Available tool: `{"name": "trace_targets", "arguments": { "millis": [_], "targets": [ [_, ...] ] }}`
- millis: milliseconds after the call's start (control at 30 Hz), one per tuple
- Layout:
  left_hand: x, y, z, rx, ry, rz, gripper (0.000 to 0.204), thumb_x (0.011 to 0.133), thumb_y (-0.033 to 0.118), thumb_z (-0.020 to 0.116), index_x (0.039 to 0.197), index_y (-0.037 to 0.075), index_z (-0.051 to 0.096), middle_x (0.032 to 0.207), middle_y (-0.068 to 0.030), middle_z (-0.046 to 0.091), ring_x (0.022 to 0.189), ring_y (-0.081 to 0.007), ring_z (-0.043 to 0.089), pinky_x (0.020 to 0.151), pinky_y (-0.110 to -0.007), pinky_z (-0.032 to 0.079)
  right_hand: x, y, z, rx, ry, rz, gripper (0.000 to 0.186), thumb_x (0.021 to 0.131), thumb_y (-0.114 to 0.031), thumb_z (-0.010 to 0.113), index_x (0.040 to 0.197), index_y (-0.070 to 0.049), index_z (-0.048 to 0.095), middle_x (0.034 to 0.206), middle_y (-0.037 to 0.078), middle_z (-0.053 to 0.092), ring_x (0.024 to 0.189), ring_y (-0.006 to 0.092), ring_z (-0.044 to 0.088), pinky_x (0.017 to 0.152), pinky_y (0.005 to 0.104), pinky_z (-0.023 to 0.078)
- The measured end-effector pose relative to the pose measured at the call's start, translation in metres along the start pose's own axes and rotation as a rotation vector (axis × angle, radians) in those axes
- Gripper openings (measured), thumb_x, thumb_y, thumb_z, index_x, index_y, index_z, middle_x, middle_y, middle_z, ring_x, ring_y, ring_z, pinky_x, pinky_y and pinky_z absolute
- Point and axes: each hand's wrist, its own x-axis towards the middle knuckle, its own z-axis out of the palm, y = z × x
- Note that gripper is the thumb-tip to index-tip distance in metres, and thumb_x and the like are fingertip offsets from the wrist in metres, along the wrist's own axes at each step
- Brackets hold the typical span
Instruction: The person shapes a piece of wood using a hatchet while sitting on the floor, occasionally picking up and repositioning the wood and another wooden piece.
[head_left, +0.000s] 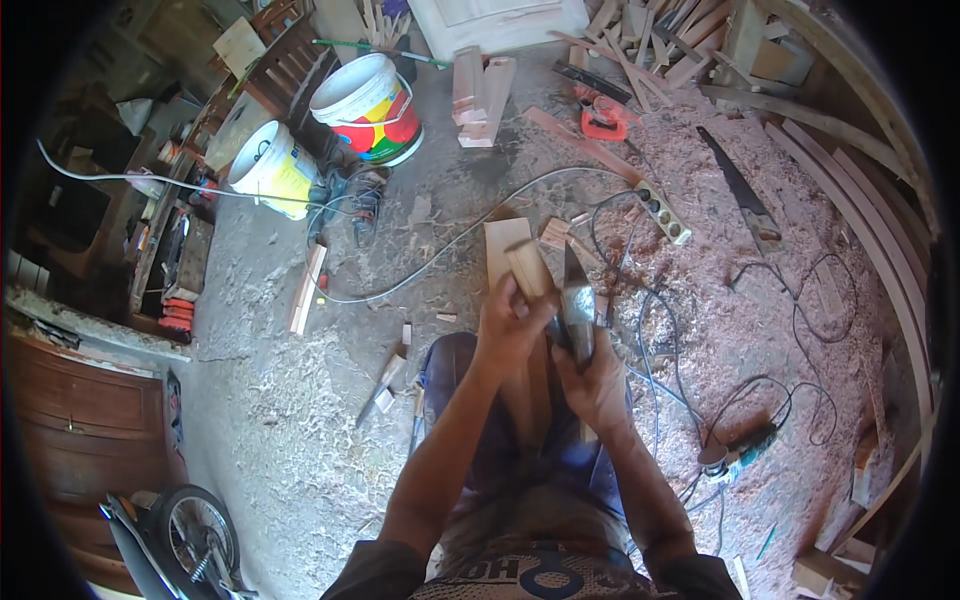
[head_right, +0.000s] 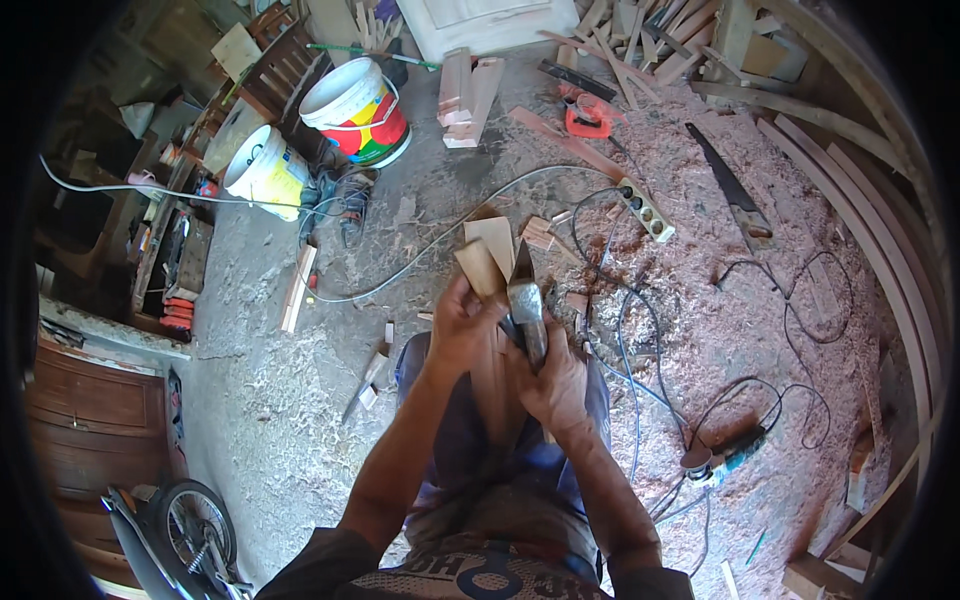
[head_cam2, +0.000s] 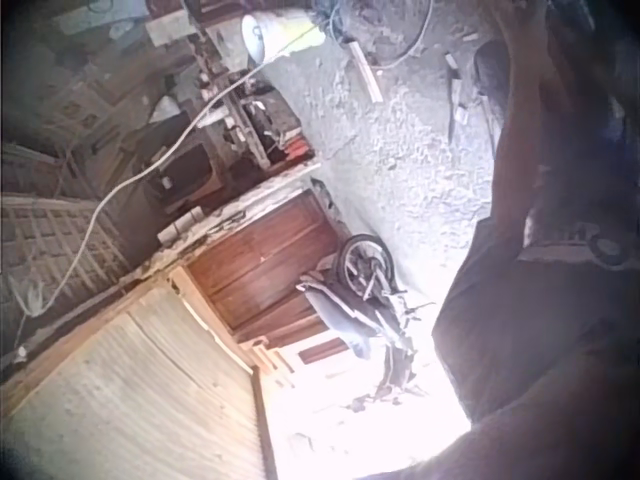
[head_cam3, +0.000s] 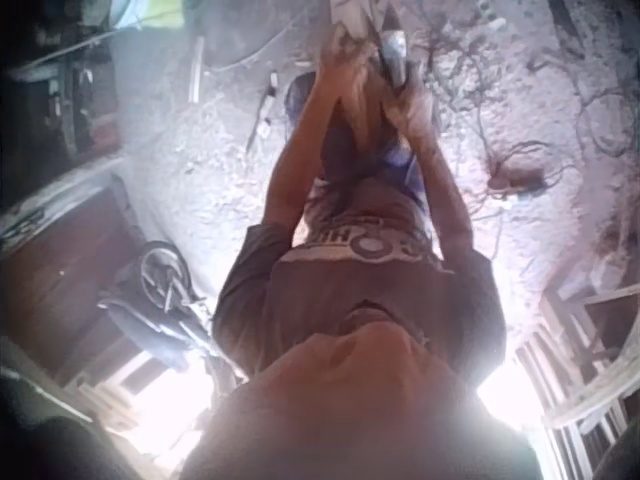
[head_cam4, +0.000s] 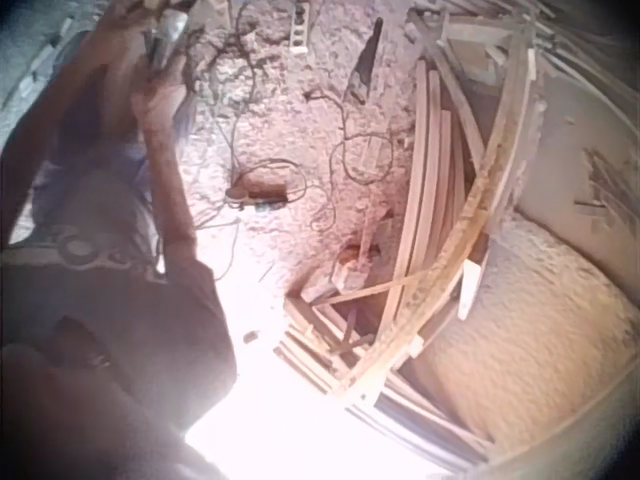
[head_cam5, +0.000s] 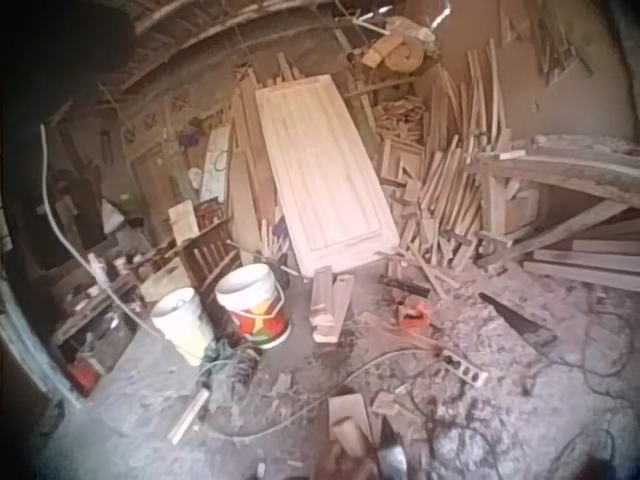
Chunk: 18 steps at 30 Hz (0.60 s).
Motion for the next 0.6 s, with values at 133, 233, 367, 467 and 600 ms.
{"name": "trace_targets", "arguments": {
  "millis": [133,233,367,467,600],
  "targets": [
    [0.016,0.013,-0.004,-0.3,0.039,0.167,0.025,0.09,0.004,0.068,0.113,0.007,0.058,0.097,-0.0014,0.063,0.086,-0.008,0.061,0.077,-0.028,0.052,-0.018,-0.018,-0.012,0.167,-0.081,0.239,0.043,0.089,-0.024,0.071,0.121,-0.002,0.054,0.085,0.019,0.069,0.071,0.0344,0.069,0.064,0.0446,0.054],
    [0.027,0.001,-0.018,0.085,0.11,0.204,0.018,0.088,0.004,0.073,0.101,0.008,0.061,0.084,0.0012,0.061,0.077,-0.0065,0.058,0.069,-0.026,0.05,-0.048,-0.013,-0.016,0.237,-0.095,0.298,0.041,0.088,-0.021,0.074,0.117,0.0,0.055,0.076,0.01,0.064,0.061,0.0204,0.063,0.057,0.0365,0.051],
    [0.021,0.001,-0.016,0.288,0.059,0.108,0.025,0.081,0.014,0.082,0.094,0.007,0.062,0.083,0.0012,0.063,0.075,-0.0085,0.058,0.068,-0.028,0.05,-0.083,-0.021,-0.029,0.256,-0.202,0.442,0.034,0.087,-0.013,0.074,0.112,-0.001,0.054,0.075,0.005,0.06,0.057,0.0137,0.058,0.051,0.0312,0.048],
    [0.022,-0.009,-0.024,0.362,0.017,0.155,0.027,0.08,0.016,0.083,0.094,0.006,0.062,0.081,0.0006,0.063,0.073,-0.0088,0.059,0.067,-0.028,0.05,-0.099,-0.021,-0.032,0.409,-0.259,0.472,0.033,0.086,-0.006,0.073,0.112,-0.003,0.052,0.078,0.004,0.06,0.058,0.0115,0.057,0.049,0.0271,0.047],
    [0.018,-0.019,-0.025,0.328,0.05,0.163,0.026,0.079,0.015,0.084,0.09,0.006,0.063,0.08,0.0008,0.063,0.072,-0.0091,0.059,0.067,-0.029,0.05,-0.103,-0.012,-0.033,0.548,-0.319,0.495,0.041,0.086,-0.002,0.073,0.119,-0.004,0.048,0.081,0.004,0.06,0.056,0.0114,0.056,0.048,0.0264,0.046]
  ]
}}
